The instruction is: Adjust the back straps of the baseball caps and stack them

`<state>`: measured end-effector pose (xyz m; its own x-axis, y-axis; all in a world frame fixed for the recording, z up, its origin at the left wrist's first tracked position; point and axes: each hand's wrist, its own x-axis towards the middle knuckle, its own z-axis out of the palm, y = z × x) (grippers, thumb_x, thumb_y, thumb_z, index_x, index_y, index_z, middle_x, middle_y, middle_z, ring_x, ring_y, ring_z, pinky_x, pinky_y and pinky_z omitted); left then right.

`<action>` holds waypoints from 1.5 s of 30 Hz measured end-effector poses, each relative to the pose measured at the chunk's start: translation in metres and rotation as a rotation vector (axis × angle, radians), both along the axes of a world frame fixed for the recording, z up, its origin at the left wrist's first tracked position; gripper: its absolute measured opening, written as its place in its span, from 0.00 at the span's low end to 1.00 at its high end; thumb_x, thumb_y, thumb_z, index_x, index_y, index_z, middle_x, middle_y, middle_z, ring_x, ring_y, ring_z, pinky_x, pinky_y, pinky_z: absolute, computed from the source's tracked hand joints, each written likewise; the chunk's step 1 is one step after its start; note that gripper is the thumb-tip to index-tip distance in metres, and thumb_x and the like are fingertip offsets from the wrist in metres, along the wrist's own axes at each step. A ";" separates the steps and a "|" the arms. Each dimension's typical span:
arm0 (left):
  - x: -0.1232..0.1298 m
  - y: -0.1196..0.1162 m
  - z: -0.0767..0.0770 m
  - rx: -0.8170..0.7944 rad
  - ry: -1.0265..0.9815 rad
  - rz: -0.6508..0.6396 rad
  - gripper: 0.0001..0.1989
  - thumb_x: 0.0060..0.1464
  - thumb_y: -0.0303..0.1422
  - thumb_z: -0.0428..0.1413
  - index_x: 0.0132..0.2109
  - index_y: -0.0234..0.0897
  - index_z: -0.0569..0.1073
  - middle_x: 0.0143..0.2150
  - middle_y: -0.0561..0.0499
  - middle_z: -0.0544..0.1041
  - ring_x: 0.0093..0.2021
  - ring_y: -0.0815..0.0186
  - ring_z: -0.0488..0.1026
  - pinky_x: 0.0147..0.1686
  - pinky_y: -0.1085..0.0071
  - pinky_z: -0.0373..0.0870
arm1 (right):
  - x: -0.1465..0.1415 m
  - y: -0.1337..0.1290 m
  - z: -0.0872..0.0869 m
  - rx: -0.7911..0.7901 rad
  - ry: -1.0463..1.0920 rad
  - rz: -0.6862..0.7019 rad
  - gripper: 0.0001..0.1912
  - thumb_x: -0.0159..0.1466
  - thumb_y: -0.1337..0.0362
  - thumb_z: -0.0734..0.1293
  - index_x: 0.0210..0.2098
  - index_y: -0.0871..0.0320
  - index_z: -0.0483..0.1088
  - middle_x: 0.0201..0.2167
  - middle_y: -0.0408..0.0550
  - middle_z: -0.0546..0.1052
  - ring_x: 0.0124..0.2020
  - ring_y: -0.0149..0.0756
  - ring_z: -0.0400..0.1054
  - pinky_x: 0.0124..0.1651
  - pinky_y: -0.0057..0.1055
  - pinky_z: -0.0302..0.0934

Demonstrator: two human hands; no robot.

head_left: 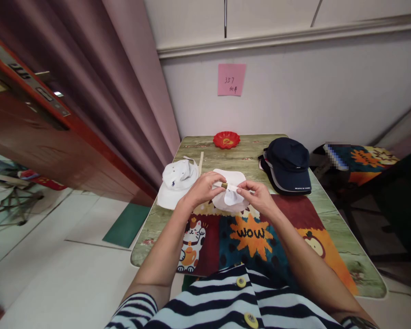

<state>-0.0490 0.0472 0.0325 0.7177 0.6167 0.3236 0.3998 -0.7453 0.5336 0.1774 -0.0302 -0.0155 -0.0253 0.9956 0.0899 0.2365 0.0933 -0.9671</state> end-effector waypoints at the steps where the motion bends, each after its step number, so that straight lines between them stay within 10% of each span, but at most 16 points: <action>1: 0.000 0.000 0.001 -0.034 -0.013 0.003 0.09 0.57 0.32 0.61 0.46 0.39 0.78 0.47 0.47 0.81 0.49 0.58 0.77 0.52 0.61 0.70 | 0.001 0.000 0.000 0.012 0.001 -0.003 0.18 0.62 0.48 0.69 0.38 0.57 0.78 0.29 0.46 0.77 0.28 0.35 0.67 0.28 0.29 0.60; 13: -0.009 0.042 0.008 -0.486 0.128 -0.191 0.19 0.55 0.44 0.63 0.51 0.41 0.80 0.55 0.46 0.79 0.55 0.57 0.75 0.53 0.66 0.70 | 0.042 -0.025 -0.008 0.178 -0.249 0.075 0.22 0.61 0.49 0.73 0.51 0.52 0.77 0.57 0.53 0.76 0.60 0.50 0.68 0.65 0.47 0.58; 29: -0.011 0.044 -0.014 -0.772 -0.048 -0.168 0.12 0.47 0.41 0.68 0.33 0.36 0.80 0.48 0.45 0.82 0.51 0.57 0.76 0.53 0.63 0.69 | 0.041 -0.011 -0.018 0.217 -0.394 0.129 0.28 0.60 0.48 0.73 0.57 0.50 0.74 0.63 0.57 0.70 0.64 0.52 0.64 0.67 0.51 0.56; 37: -0.037 0.046 -0.016 -0.644 -0.077 -0.070 0.17 0.57 0.41 0.59 0.50 0.37 0.80 0.52 0.43 0.81 0.52 0.58 0.77 0.55 0.62 0.71 | 0.059 -0.006 -0.041 0.200 -0.735 0.098 0.44 0.57 0.62 0.74 0.70 0.48 0.58 0.69 0.57 0.63 0.70 0.54 0.57 0.70 0.60 0.45; 45: -0.042 0.044 -0.031 -0.523 0.017 -0.073 0.20 0.45 0.36 0.67 0.47 0.38 0.82 0.57 0.42 0.79 0.60 0.53 0.73 0.62 0.57 0.66 | 0.048 0.012 -0.028 0.224 -0.691 0.196 0.12 0.63 0.62 0.68 0.44 0.48 0.81 0.64 0.53 0.71 0.67 0.55 0.61 0.68 0.65 0.45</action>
